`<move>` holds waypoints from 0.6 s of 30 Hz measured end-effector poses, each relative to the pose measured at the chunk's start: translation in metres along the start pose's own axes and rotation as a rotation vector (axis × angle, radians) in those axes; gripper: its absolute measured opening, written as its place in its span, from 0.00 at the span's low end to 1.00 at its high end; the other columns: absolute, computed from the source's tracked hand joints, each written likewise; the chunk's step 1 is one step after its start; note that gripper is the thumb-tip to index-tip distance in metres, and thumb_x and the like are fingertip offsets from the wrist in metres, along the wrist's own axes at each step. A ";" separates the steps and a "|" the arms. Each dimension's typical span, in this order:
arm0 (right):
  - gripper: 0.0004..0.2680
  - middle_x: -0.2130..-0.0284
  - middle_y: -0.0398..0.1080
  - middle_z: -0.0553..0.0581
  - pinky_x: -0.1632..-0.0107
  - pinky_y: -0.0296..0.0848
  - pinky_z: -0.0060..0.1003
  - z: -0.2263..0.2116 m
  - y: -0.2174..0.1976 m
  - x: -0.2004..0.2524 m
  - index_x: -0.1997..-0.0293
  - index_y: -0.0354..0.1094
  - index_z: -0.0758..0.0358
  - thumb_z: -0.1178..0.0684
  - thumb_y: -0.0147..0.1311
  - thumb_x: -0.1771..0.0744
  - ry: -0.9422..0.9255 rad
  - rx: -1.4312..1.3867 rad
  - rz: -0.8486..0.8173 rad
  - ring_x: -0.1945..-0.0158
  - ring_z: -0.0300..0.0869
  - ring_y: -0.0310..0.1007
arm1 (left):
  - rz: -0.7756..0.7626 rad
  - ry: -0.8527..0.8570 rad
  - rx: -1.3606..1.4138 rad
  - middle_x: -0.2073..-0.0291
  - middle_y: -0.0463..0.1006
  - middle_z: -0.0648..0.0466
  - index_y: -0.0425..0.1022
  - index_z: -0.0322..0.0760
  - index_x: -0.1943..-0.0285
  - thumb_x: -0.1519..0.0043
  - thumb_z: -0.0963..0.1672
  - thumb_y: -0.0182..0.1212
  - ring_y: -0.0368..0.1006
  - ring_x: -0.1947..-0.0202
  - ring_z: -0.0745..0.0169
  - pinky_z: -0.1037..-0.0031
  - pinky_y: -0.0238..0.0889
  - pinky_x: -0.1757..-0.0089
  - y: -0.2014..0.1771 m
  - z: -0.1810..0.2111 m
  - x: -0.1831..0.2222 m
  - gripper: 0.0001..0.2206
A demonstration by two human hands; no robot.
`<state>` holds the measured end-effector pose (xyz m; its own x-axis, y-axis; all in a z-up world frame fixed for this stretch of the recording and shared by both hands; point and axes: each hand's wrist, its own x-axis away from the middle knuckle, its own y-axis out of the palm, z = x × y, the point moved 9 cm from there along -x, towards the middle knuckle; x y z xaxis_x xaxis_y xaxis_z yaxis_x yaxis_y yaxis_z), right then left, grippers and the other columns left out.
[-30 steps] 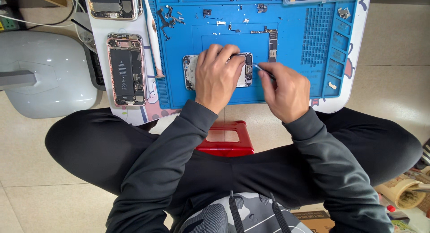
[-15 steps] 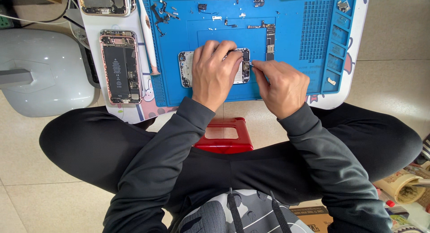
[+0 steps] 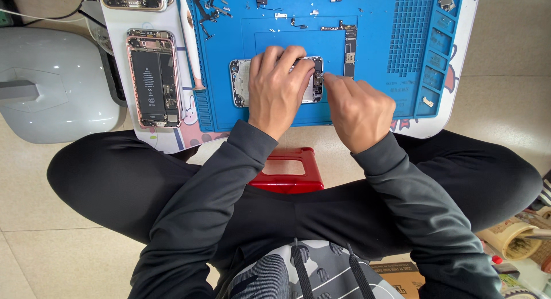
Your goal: The person sits cross-legged on a stool and uses tweezers and a screwdriver to remove small components from a disassembled smartphone placed on a blue work mat. They carefully lift and place various internal parts onto the mat before picking up the phone's back cover.
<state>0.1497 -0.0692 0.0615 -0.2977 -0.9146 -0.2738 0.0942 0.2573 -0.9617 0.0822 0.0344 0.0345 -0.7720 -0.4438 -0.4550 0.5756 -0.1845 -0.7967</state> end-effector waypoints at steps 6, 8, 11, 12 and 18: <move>0.03 0.65 0.79 0.43 0.77 0.55 0.33 -0.005 0.005 0.008 0.50 0.79 0.48 0.55 0.63 0.28 -0.081 0.128 0.148 0.77 0.38 0.64 | -0.011 -0.016 0.011 0.53 0.75 0.58 0.80 0.44 0.55 0.31 0.43 0.67 0.67 0.55 0.51 0.59 0.62 0.57 -0.002 -0.001 0.000 0.01; 0.04 0.63 0.80 0.43 0.77 0.57 0.33 -0.006 0.002 0.005 0.50 0.80 0.49 0.56 0.62 0.28 -0.094 0.137 0.141 0.76 0.38 0.64 | -0.016 -0.015 0.032 0.53 0.75 0.58 0.81 0.43 0.56 0.31 0.43 0.68 0.67 0.56 0.51 0.60 0.61 0.58 -0.005 -0.002 -0.003 0.02; 0.07 0.58 0.81 0.43 0.77 0.56 0.33 -0.005 0.005 0.008 0.48 0.80 0.49 0.59 0.60 0.29 -0.127 0.133 0.107 0.76 0.38 0.61 | -0.027 -0.010 0.065 0.54 0.75 0.58 0.82 0.43 0.57 0.32 0.43 0.70 0.66 0.56 0.51 0.60 0.59 0.59 -0.005 -0.003 -0.004 0.02; 0.09 0.54 0.81 0.43 0.77 0.55 0.33 -0.006 0.009 0.010 0.46 0.80 0.50 0.60 0.59 0.30 -0.147 0.118 0.080 0.77 0.38 0.58 | -0.034 -0.009 0.074 0.53 0.75 0.58 0.83 0.43 0.57 0.33 0.43 0.71 0.66 0.55 0.51 0.59 0.58 0.60 -0.004 -0.004 -0.003 0.02; 0.05 0.65 0.77 0.39 0.78 0.50 0.34 -0.007 0.000 0.001 0.52 0.79 0.47 0.58 0.61 0.28 -0.088 0.120 0.095 0.79 0.39 0.55 | -0.016 -0.006 0.057 0.54 0.75 0.58 0.83 0.43 0.56 0.33 0.43 0.71 0.66 0.56 0.52 0.60 0.59 0.59 -0.006 -0.002 -0.003 0.02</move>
<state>0.1426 -0.0679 0.0608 -0.1980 -0.9129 -0.3568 0.2327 0.3098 -0.9219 0.0805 0.0390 0.0398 -0.7797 -0.4456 -0.4398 0.5778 -0.2416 -0.7796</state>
